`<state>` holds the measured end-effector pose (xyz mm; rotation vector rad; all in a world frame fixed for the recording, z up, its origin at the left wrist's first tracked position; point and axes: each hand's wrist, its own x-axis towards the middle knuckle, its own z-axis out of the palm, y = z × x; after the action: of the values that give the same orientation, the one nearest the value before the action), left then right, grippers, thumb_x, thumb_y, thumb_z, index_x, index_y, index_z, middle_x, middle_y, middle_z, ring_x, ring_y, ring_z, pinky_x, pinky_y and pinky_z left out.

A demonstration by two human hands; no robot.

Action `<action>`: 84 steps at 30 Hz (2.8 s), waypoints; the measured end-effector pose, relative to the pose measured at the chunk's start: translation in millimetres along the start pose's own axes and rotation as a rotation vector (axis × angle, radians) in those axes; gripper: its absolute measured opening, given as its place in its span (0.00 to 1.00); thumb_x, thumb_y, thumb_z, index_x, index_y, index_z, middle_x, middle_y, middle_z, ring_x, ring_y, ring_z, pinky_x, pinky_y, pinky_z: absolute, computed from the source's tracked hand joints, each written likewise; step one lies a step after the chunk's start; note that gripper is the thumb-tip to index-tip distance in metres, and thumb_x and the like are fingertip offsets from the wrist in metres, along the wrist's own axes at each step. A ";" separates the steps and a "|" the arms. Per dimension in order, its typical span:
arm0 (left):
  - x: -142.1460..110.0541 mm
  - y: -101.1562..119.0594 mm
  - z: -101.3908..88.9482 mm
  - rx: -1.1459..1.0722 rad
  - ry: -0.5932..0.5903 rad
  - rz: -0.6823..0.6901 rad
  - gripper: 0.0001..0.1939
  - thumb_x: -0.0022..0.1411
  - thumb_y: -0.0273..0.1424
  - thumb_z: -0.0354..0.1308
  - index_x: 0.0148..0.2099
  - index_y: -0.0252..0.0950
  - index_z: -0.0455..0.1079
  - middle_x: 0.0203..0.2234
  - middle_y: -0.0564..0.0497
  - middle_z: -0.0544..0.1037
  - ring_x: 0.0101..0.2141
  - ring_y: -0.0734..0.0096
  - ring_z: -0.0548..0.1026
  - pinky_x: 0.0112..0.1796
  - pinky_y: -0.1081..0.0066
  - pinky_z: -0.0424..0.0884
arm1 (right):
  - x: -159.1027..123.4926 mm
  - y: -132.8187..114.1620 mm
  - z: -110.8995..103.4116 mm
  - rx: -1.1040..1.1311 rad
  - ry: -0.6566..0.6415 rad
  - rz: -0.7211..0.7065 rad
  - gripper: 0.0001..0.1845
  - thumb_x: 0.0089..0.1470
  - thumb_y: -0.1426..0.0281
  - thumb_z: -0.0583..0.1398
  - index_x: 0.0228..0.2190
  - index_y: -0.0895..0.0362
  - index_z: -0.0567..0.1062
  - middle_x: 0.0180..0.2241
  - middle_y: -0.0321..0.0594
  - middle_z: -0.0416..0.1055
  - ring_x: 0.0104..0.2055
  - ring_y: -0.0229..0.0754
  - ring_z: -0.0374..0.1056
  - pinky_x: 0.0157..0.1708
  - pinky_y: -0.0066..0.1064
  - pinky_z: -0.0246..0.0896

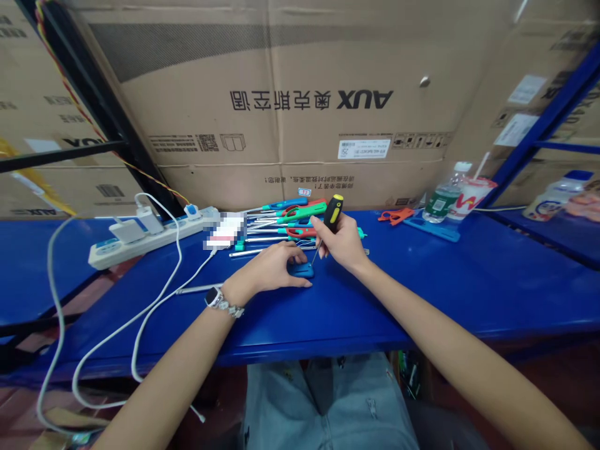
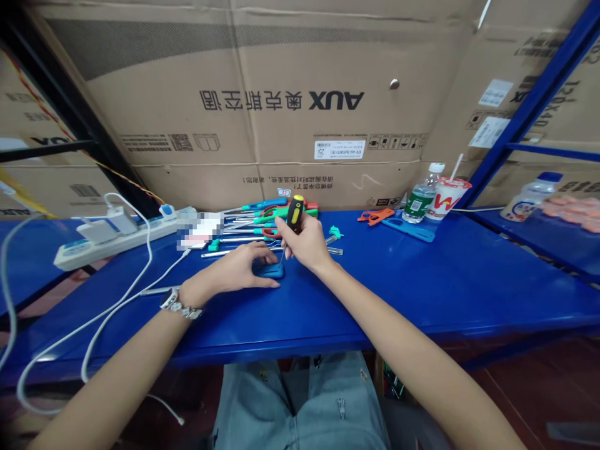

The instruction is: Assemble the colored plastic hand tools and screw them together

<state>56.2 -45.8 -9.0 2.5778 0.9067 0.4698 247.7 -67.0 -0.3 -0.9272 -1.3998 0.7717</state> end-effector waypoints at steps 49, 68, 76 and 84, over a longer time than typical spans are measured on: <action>0.7 -1.3 4.2 -0.085 0.009 -0.013 0.15 0.56 0.38 0.70 0.44 0.37 0.77 0.37 0.47 0.82 0.37 0.60 0.79 0.39 0.63 0.74 | -4.4 -1.1 9.8 -0.231 -0.046 -0.096 0.17 0.58 0.52 0.64 0.30 0.51 0.71 0.17 0.31 0.69 0.16 0.40 0.65 0.18 0.34 0.62; 46.7 55.2 -26.9 -0.522 0.724 0.155 0.15 0.56 0.39 0.72 0.37 0.37 0.73 0.32 0.50 0.79 0.34 0.69 0.76 0.36 0.69 0.71 | 0.3 -3.8 10.7 -0.295 -0.156 -0.055 0.16 0.56 0.70 0.62 0.18 0.53 0.69 0.15 0.34 0.69 0.14 0.39 0.65 0.18 0.33 0.61; 50.1 54.0 -10.9 -0.652 0.847 0.142 0.17 0.52 0.38 0.76 0.39 0.38 0.75 0.32 0.52 0.79 0.33 0.70 0.77 0.34 0.70 0.73 | -0.2 -4.2 11.9 -0.329 -0.136 -0.100 0.16 0.55 0.69 0.62 0.18 0.53 0.68 0.16 0.35 0.70 0.19 0.41 0.68 0.22 0.34 0.62; 42.2 49.6 -15.7 -0.635 0.729 0.181 0.11 0.62 0.40 0.68 0.40 0.38 0.78 0.36 0.48 0.83 0.35 0.67 0.79 0.37 0.67 0.77 | -2.1 -3.9 0.1 -0.204 -0.235 -0.053 0.16 0.57 0.54 0.64 0.30 0.54 0.71 0.22 0.36 0.72 0.20 0.39 0.65 0.20 0.32 0.61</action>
<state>106.8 -50.9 34.6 1.8966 0.5730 1.5311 247.1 -70.7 2.2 -0.9750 -1.7275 0.7249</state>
